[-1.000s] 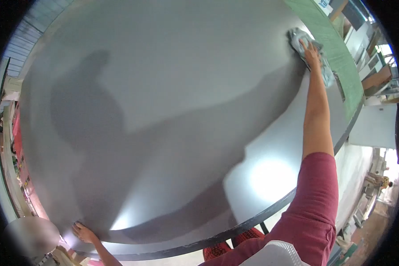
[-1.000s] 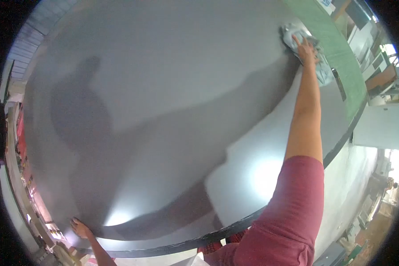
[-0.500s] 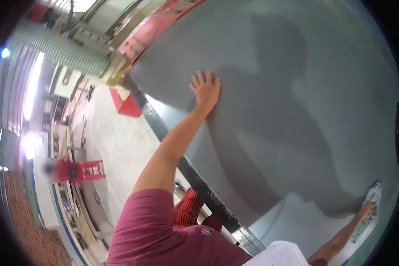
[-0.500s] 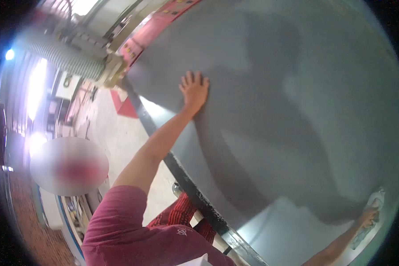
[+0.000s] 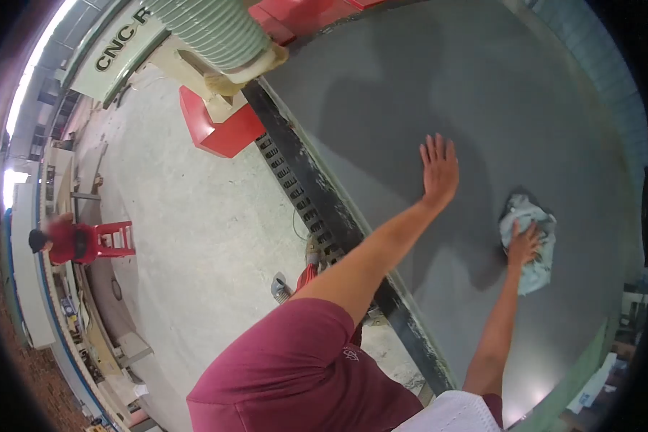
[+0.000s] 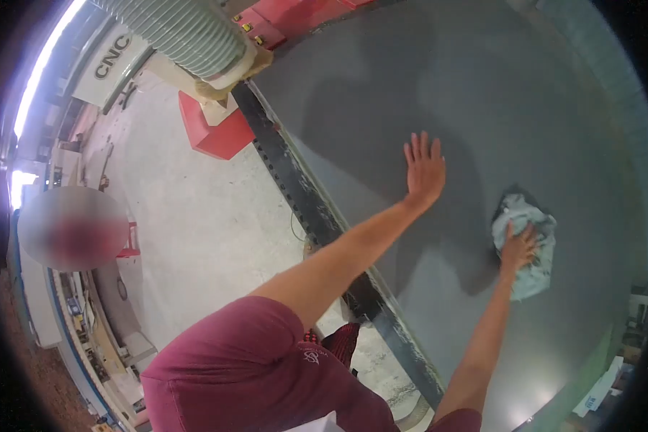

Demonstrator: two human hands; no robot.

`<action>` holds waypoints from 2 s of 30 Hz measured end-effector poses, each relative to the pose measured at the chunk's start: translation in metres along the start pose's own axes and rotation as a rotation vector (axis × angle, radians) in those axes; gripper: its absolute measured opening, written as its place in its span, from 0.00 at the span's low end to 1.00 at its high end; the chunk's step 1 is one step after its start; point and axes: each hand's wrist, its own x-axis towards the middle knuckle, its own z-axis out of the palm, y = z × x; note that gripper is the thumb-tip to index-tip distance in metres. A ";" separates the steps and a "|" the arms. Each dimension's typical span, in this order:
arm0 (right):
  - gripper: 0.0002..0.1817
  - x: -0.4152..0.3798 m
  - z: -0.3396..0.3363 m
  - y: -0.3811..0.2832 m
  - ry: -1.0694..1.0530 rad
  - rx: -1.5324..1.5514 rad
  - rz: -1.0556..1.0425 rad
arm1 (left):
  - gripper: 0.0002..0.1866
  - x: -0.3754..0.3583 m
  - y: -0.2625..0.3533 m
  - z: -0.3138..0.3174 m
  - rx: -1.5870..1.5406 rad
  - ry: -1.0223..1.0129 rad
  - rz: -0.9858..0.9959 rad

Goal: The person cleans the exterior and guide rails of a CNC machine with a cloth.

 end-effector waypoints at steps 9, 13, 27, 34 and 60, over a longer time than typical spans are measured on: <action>0.47 0.005 -0.128 -0.376 -0.162 0.395 -0.263 | 0.26 -0.110 -0.248 -0.198 -0.359 -0.439 0.263; 0.44 -0.079 -0.188 -0.532 0.016 0.513 -0.753 | 0.33 -0.244 -0.464 -0.245 -0.060 -0.531 -0.382; 0.30 -0.233 -0.335 -0.372 -0.290 1.075 -0.438 | 0.23 -0.422 -0.543 -0.260 -0.607 -0.323 -1.379; 0.38 -0.194 -0.232 -0.074 0.188 0.691 0.140 | 0.16 -0.412 -0.551 -0.244 -0.296 -0.476 -1.053; 0.43 -0.310 -0.088 -0.037 -0.022 -0.026 0.884 | 0.18 -0.052 -0.362 -0.218 -0.498 -0.372 -0.003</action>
